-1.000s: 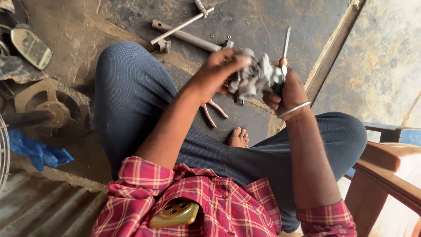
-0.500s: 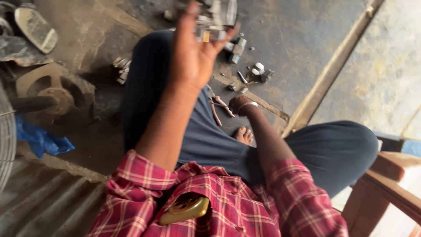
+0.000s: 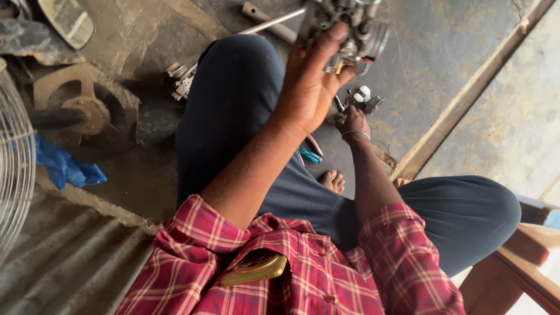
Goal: Disassembling, inspecting, and preparing to reassemble a motorcycle carburetor.
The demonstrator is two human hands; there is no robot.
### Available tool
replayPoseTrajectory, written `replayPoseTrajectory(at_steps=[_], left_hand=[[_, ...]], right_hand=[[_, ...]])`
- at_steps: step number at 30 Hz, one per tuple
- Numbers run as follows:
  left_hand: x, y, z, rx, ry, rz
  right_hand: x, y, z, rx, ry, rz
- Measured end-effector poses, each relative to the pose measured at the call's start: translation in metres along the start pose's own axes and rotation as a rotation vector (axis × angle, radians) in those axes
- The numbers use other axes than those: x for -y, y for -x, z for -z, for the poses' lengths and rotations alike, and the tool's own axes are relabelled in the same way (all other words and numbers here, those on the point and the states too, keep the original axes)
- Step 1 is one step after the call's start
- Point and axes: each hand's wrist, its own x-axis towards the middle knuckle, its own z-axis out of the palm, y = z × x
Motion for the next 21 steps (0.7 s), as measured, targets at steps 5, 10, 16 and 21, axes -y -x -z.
replayPoseTrajectory(at_steps=[5, 10, 16, 21], left_hand=[[0.002, 0.002, 0.0, -0.027, -0.037, -0.008], [0.003, 0.0, 0.003, -0.029, -0.047, 0.022], [0.008, -0.001, 0.005, -0.048, -0.061, 0.027], [0.017, 0.0, 0.005, -0.009, -0.098, 0.034]], right_hand=[[-0.006, -0.007, -0.014, 0.09, -0.132, -0.188], [-0.022, -0.021, 0.002, 0.076, -0.815, -0.566], [0.024, -0.01, 0.038, 0.104, -1.197, -0.785], [0.026, -0.008, 0.027, 0.08, -0.658, -0.442]])
